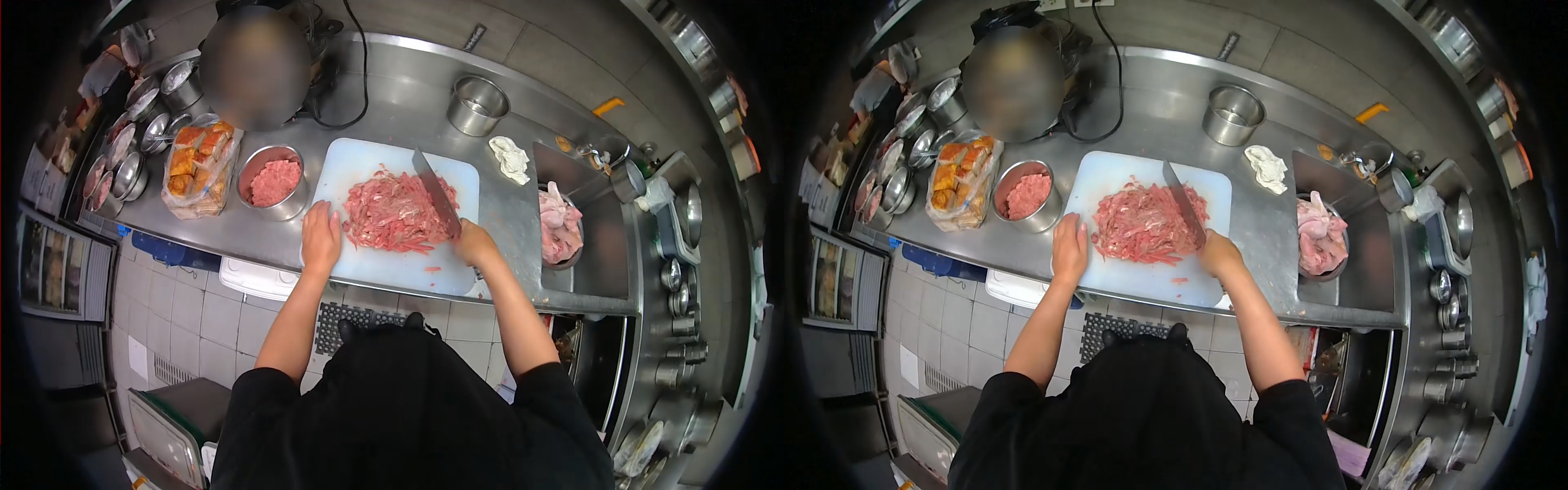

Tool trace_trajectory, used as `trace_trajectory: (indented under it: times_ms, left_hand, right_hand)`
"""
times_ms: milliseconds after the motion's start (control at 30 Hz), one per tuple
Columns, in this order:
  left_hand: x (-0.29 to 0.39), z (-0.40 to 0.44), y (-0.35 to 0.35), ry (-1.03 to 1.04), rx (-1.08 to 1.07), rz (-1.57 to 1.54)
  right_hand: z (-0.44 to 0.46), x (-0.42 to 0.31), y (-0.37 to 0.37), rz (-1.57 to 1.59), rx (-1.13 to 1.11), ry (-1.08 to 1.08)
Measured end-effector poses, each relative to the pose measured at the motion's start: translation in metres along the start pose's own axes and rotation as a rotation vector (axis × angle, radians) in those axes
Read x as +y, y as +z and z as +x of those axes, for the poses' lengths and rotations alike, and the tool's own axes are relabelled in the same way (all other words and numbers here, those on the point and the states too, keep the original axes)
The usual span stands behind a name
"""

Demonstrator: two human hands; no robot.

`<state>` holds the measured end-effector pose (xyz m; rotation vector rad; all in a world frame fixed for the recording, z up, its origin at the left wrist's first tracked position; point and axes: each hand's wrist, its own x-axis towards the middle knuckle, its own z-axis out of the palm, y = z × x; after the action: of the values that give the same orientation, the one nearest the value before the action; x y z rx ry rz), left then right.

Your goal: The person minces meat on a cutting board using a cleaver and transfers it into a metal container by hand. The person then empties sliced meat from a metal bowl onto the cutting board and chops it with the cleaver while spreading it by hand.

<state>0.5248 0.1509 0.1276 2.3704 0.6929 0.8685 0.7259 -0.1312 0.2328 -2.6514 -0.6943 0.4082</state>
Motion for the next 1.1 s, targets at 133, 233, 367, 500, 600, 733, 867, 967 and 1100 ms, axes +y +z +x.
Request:
trace_trajectory:
  times_ms: [133,233,367,500,600,733,867,967,1100]
  left_hand:
    - [0.002,0.002,-0.001,0.022,0.024,0.029]
    - [0.004,0.002,-0.002,0.035,0.021,0.039]
    - [0.002,0.003,0.000,0.031,0.029,0.037]
    - [0.007,0.002,-0.005,0.029,0.015,0.018]
    - [0.004,0.003,-0.002,0.033,0.016,0.026]
    - [0.003,0.002,-0.001,0.023,0.022,-0.003]
    - [0.004,0.003,0.000,0.009,0.015,0.007]
    - [0.000,0.002,0.000,0.000,0.007,0.000]
    - [0.005,0.001,-0.002,0.001,0.001,0.016]
  right_hand:
    - [-0.008,-0.014,-0.029,0.012,-0.184,0.086]
    - [-0.003,0.016,-0.016,0.034,-0.056,0.077]
    - [-0.002,0.017,-0.021,0.069,-0.209,0.168]
    - [-0.016,0.012,-0.036,0.164,-0.098,0.159]
    - [0.002,0.046,0.011,0.015,0.020,0.097]
    - [-0.029,-0.013,-0.033,0.217,-0.151,0.157]
    - [-0.015,0.002,0.010,0.236,-0.088,0.141]
    - [-0.021,-0.016,-0.016,0.187,-0.145,0.150]
    - [-0.021,-0.014,-0.005,0.223,-0.043,0.132]
